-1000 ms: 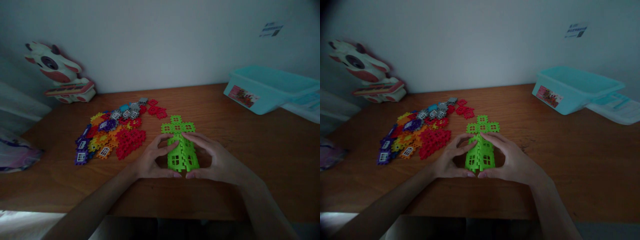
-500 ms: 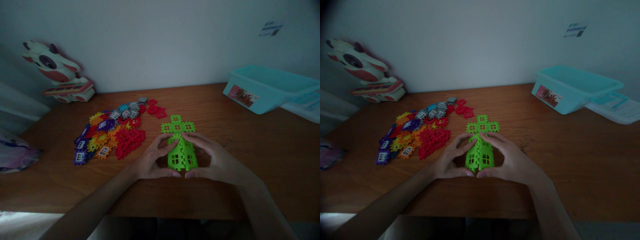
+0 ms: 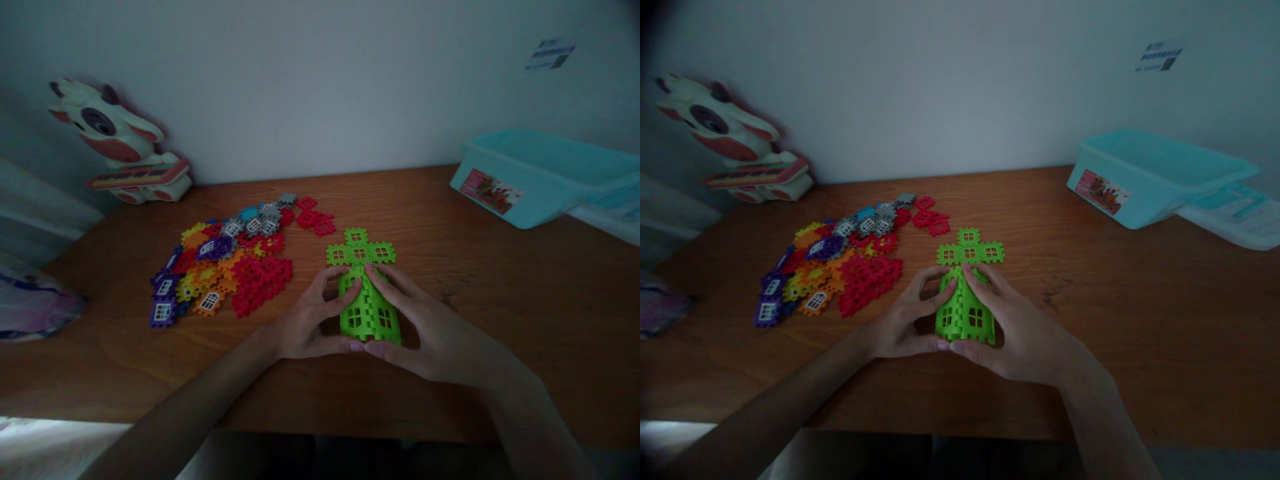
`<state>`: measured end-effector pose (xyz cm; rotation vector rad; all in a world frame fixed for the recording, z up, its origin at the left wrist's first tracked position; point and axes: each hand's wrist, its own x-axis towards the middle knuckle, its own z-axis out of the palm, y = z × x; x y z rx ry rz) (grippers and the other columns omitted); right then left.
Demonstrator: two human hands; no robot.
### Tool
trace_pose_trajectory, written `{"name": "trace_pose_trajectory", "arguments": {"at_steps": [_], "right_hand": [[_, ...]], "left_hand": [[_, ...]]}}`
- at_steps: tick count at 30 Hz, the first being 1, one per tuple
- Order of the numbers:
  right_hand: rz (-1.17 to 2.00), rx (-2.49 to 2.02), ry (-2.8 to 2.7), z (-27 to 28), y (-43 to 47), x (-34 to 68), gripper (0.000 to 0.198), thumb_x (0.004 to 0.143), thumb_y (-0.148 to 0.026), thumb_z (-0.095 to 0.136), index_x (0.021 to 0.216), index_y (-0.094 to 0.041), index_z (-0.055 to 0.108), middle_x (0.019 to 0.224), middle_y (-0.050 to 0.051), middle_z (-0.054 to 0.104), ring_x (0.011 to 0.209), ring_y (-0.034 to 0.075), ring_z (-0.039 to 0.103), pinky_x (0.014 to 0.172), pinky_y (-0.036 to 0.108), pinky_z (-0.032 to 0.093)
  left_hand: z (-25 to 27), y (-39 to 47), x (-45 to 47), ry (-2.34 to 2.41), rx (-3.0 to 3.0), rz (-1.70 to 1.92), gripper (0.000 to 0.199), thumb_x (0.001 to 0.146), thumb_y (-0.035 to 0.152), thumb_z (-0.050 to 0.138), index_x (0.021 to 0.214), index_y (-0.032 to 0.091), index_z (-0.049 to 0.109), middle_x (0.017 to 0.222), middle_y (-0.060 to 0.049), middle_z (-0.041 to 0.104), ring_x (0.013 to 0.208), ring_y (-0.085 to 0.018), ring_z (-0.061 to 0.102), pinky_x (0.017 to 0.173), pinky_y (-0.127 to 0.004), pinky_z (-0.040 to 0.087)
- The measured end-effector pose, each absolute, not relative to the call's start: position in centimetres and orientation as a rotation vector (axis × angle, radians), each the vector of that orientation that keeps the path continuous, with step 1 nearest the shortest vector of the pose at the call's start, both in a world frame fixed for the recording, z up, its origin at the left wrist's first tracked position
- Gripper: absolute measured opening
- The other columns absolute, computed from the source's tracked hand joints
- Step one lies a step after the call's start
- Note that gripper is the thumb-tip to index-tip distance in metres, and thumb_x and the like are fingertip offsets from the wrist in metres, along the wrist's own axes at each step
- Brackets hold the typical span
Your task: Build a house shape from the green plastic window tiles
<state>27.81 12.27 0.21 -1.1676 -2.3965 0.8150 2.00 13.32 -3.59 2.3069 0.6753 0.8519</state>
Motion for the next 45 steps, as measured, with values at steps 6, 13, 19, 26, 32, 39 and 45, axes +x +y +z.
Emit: {"name": "trace_pose_trajectory", "arguments": {"at_steps": [6,13,19,26,32,39,45], "right_hand": [[0.661,-1.180,-2.431,-0.3,10.5,26.2,0.112,0.079,-0.021,0.063,0.159,-0.027,-0.015,0.169,0.009,-0.001,0.152,0.039,0.017,0.114,0.058,0.040],[0.503,-1.237,-2.347,-2.0,10.4,25.0,0.109,0.076,-0.002,0.048,0.158,-0.031,-0.020,0.170,0.007,0.001,0.152,0.034,0.017,0.118,0.060,0.034],[0.415,-1.218,-2.327,-3.0,10.3,25.1,0.109,0.074,0.003,0.044,0.159,-0.027,-0.016,0.168,0.012,0.010,0.150,0.033,0.022,0.114,0.057,0.040],[0.380,-1.173,-2.322,-3.3,10.7,25.4,0.106,0.077,0.002,0.045,0.159,-0.024,-0.017,0.167,0.015,0.012,0.149,0.033,0.024,0.111,0.057,0.043],[0.485,-1.132,-2.237,-3.1,11.1,25.9,0.103,0.075,-0.001,0.047,0.161,-0.023,-0.004,0.166,0.013,0.022,0.147,0.029,0.033,0.113,0.051,0.043],[0.536,-1.100,-2.182,-3.0,11.5,26.8,0.097,0.072,0.000,0.044,0.161,-0.025,0.014,0.163,0.007,0.032,0.146,0.024,0.036,0.116,0.047,0.038],[0.526,-1.119,-2.101,-2.9,11.5,27.4,0.092,0.076,0.000,0.044,0.159,-0.030,0.021,0.156,0.004,0.045,0.138,0.022,0.050,0.112,0.043,0.045]], "left_hand": [[-3.2,13.0,2.4,0.701,2.465,0.728,0.097,0.089,0.046,0.066,0.161,0.031,0.003,0.162,-0.017,0.007,0.149,-0.042,0.020,0.116,-0.059,0.038],[-3.3,12.6,3.0,0.776,2.526,0.718,0.097,0.090,0.050,0.063,0.160,0.030,0.000,0.162,-0.019,0.008,0.148,-0.043,0.023,0.114,-0.060,0.040],[-3.4,12.5,3.2,0.803,2.595,0.738,0.094,0.091,0.051,0.061,0.160,0.027,0.002,0.160,-0.022,0.011,0.146,-0.043,0.026,0.112,-0.060,0.042],[-3.5,12.3,3.8,0.807,2.612,0.786,0.094,0.092,0.050,0.060,0.160,0.025,0.001,0.157,-0.024,0.013,0.146,-0.043,0.026,0.110,-0.060,0.043],[-3.1,12.6,4.1,0.825,2.490,0.887,0.098,0.085,0.055,0.068,0.160,0.031,0.010,0.157,-0.021,0.019,0.143,-0.043,0.030,0.106,-0.061,0.045],[-3.5,13.8,5.5,0.863,2.056,1.161,0.036,0.101,0.031,0.051,0.137,0.030,0.055,0.129,-0.010,0.055,0.120,-0.023,0.055,0.101,-0.043,0.049],[-3.6,15.2,8.2,0.850,1.389,1.227,0.040,0.085,0.036,0.075,0.115,0.021,0.054,0.100,-0.004,0.065,0.092,-0.016,0.064,0.080,-0.029,0.053]]}}
